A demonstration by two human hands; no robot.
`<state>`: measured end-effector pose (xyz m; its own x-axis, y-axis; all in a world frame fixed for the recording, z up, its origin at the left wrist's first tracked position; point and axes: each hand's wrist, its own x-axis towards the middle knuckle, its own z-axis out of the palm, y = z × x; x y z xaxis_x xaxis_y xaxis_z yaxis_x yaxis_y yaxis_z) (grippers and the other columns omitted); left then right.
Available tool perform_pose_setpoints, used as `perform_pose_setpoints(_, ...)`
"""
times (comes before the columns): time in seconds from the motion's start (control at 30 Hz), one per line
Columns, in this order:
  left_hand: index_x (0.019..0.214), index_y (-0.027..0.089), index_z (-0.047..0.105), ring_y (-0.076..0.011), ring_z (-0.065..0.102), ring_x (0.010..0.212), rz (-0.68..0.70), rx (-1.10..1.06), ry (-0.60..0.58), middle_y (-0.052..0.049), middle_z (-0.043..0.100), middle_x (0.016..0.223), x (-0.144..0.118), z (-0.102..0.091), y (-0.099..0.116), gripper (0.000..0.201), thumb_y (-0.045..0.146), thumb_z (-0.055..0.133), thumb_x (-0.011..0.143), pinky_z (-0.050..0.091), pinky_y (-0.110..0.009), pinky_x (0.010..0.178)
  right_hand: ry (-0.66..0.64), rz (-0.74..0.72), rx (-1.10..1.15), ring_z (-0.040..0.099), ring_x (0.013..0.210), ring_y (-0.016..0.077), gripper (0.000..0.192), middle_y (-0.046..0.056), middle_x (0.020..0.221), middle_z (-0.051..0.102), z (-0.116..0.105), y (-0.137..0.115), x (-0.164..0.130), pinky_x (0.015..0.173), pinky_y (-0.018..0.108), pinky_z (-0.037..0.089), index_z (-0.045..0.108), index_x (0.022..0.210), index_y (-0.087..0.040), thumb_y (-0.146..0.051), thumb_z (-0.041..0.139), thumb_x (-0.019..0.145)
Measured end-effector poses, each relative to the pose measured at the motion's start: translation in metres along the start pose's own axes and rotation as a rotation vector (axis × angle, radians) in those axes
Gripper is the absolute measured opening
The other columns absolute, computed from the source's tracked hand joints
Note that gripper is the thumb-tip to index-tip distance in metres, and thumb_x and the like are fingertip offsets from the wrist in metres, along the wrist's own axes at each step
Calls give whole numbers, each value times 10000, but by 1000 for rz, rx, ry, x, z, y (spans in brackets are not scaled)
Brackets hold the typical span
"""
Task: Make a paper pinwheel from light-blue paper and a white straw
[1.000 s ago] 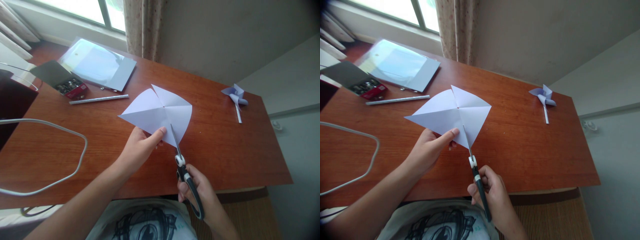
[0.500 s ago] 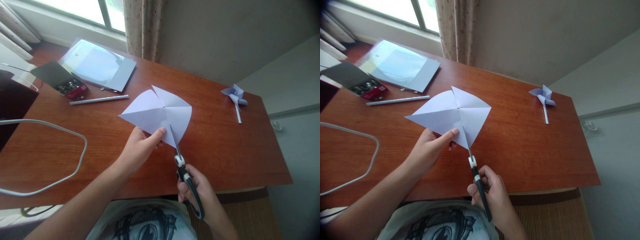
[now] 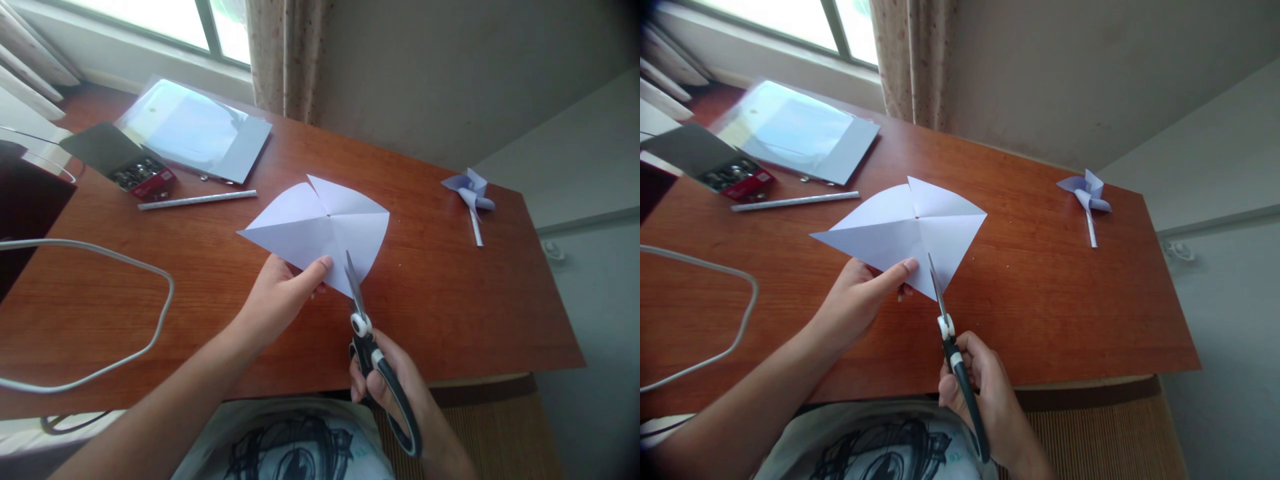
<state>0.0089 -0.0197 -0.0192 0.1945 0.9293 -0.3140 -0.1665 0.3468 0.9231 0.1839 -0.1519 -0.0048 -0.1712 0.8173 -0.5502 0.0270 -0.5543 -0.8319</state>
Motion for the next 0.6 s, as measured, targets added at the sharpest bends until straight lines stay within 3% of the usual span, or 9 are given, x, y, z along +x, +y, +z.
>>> perform_pose_setpoints(0.6,744,156,637,-120,542,577,19,53,-111,11,639,633,-2,1,5,210,325,710,844,426,-222,554,25,5,90,512,639,130,569,-31,728,537,1,-5,6,619,270,409,508,1010,-205,-718,677,832)
